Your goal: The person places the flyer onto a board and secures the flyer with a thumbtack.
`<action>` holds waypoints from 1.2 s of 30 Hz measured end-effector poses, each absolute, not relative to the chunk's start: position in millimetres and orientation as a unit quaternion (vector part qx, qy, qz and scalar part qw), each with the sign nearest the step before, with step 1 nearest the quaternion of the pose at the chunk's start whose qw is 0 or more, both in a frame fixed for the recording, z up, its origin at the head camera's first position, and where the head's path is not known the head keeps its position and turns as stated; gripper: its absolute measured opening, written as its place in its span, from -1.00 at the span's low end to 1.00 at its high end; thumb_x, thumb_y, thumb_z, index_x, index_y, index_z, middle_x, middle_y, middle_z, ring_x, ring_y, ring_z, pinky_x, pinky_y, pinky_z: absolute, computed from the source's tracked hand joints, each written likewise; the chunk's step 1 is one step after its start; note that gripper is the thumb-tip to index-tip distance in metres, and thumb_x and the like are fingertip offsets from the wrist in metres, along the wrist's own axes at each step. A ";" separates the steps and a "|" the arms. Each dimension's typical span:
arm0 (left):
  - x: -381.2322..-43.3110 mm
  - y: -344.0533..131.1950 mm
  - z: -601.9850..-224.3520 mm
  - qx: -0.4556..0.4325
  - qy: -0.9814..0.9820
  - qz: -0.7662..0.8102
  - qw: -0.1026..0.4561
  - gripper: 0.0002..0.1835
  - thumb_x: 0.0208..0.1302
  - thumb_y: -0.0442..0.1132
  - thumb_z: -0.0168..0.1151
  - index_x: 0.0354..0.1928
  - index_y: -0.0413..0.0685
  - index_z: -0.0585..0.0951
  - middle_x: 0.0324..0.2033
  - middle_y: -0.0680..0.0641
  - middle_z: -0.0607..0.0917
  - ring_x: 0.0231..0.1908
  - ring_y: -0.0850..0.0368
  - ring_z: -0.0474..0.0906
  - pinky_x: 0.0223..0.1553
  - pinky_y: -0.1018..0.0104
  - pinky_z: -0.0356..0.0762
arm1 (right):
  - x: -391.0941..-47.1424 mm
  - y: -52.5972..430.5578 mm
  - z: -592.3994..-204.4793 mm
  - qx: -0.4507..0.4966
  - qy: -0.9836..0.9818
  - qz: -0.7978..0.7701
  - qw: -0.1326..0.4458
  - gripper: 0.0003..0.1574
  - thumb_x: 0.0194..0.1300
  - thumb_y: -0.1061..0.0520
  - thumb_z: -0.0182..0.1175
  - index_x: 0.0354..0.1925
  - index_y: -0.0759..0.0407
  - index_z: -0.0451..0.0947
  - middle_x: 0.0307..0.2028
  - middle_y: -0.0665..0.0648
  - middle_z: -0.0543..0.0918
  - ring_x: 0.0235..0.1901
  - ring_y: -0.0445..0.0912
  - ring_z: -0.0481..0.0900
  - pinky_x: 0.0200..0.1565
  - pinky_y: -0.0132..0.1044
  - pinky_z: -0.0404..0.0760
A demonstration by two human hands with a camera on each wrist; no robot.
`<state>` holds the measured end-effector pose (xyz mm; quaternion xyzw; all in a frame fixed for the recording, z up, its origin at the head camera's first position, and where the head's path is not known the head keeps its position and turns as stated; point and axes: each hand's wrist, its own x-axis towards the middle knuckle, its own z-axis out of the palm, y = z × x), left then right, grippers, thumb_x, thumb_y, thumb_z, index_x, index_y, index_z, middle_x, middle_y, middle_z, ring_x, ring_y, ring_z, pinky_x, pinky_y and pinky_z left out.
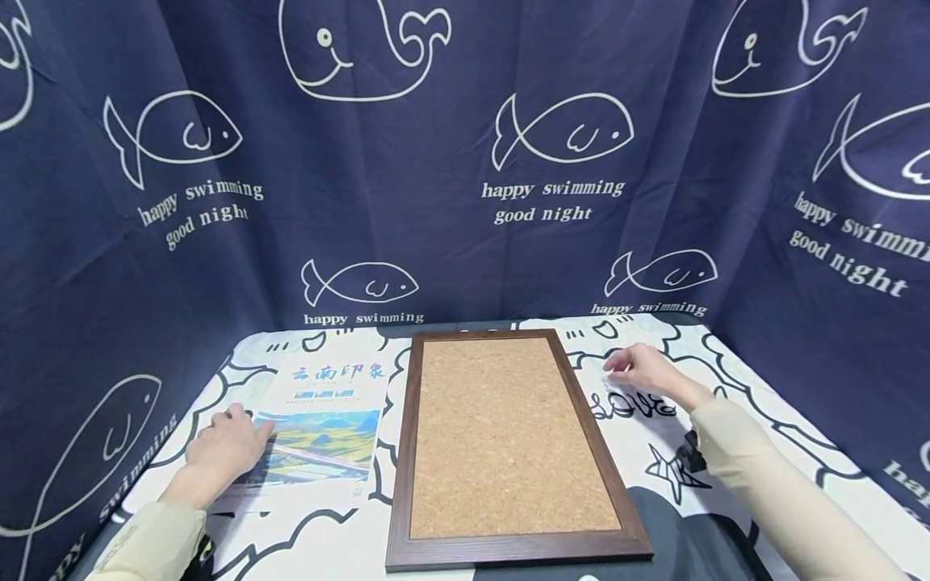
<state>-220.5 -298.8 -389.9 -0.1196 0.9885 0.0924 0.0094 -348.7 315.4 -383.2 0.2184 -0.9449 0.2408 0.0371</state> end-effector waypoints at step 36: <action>-207.7 -307.1 -400.7 -0.048 0.992 0.116 0.023 -0.39 0.42 -0.16 0.03 0.21 -0.59 0.16 -0.36 -0.44 0.59 -0.55 -0.02 0.53 -0.57 0.19 0.39 | -361.8 317.8 -406.4 0.192 -0.949 0.251 0.001 -0.92 0.07 0.30 0.37 -0.39 0.26 0.65 -0.56 0.07 0.49 -0.52 -0.20 0.32 -0.42 -0.40 0.28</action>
